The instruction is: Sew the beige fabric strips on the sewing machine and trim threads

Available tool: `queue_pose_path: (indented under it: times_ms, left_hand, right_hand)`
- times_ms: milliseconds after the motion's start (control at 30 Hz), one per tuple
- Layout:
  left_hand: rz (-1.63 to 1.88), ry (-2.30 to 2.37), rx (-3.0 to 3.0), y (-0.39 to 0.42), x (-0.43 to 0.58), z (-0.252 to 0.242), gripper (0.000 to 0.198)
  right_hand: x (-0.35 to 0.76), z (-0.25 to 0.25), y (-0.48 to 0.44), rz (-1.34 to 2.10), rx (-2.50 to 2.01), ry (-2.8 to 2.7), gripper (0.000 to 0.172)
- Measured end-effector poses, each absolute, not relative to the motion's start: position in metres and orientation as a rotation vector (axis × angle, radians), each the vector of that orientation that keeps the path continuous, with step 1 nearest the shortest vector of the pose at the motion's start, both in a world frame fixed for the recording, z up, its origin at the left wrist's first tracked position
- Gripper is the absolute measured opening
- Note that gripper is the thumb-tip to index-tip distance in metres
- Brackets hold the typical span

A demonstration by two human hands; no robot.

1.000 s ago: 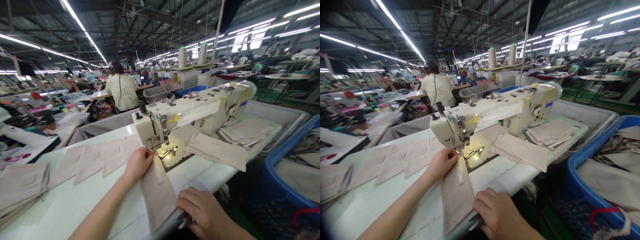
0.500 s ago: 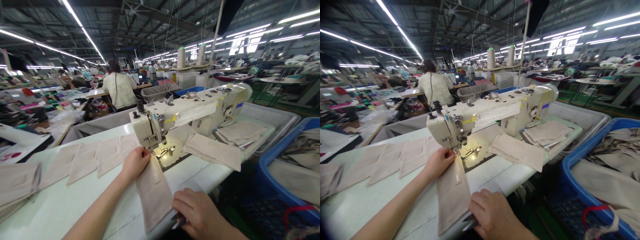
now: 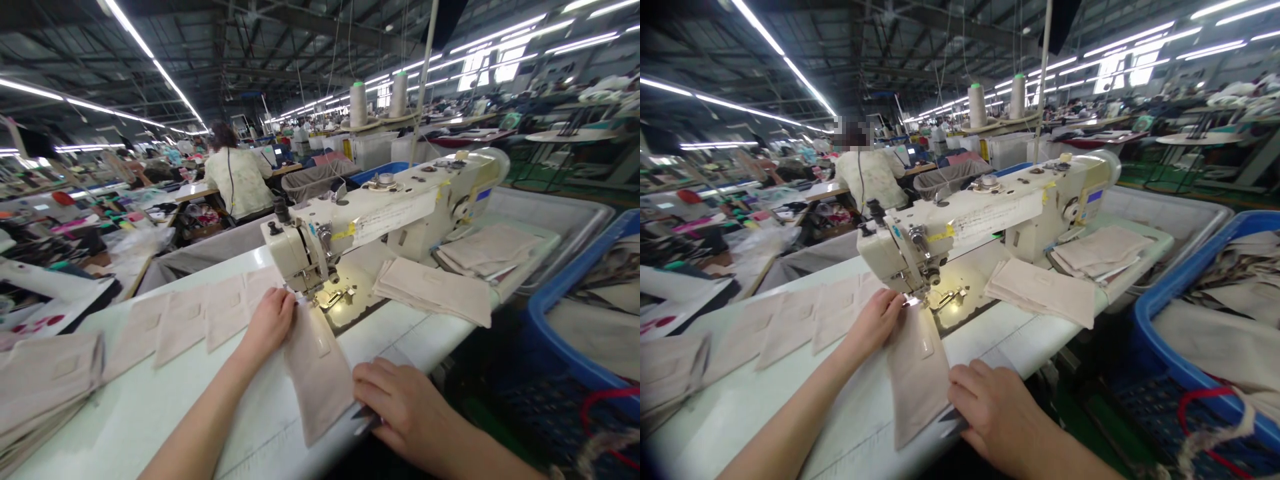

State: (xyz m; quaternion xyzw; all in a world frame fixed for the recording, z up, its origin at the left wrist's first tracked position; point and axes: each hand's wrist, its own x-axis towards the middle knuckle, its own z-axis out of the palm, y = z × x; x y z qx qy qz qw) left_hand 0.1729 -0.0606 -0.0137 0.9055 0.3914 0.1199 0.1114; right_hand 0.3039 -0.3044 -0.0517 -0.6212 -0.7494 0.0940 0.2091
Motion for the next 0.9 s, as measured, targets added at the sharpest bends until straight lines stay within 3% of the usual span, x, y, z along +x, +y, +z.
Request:
queue_pose_path:
  times_ms: [233,400,467,567,900]
  left_hand:
    - [0.11,1.279,2.999,-0.1,0.134,0.004,0.027]
    - [0.274,0.177,3.011,-0.171,0.125,-0.016,0.025]
    - [0.362,0.015,3.033,-0.186,0.122,-0.028,0.035]
    - [0.45,-0.013,3.083,-0.188,0.118,-0.038,0.042]
    - [0.462,0.081,3.025,-0.174,0.123,-0.03,0.04]
  right_hand:
    - [0.307,-0.054,-0.31,0.27,-1.715,-2.154,0.038]
    - [0.308,-0.055,-0.309,0.274,-1.692,-2.147,0.043]
    - [0.308,-0.054,-0.308,0.267,-1.684,-2.146,0.044]
    - [0.309,-0.054,-0.306,0.261,-1.681,-2.132,0.044]
    - [0.313,-0.045,-0.285,0.28,-1.706,-2.116,0.039]
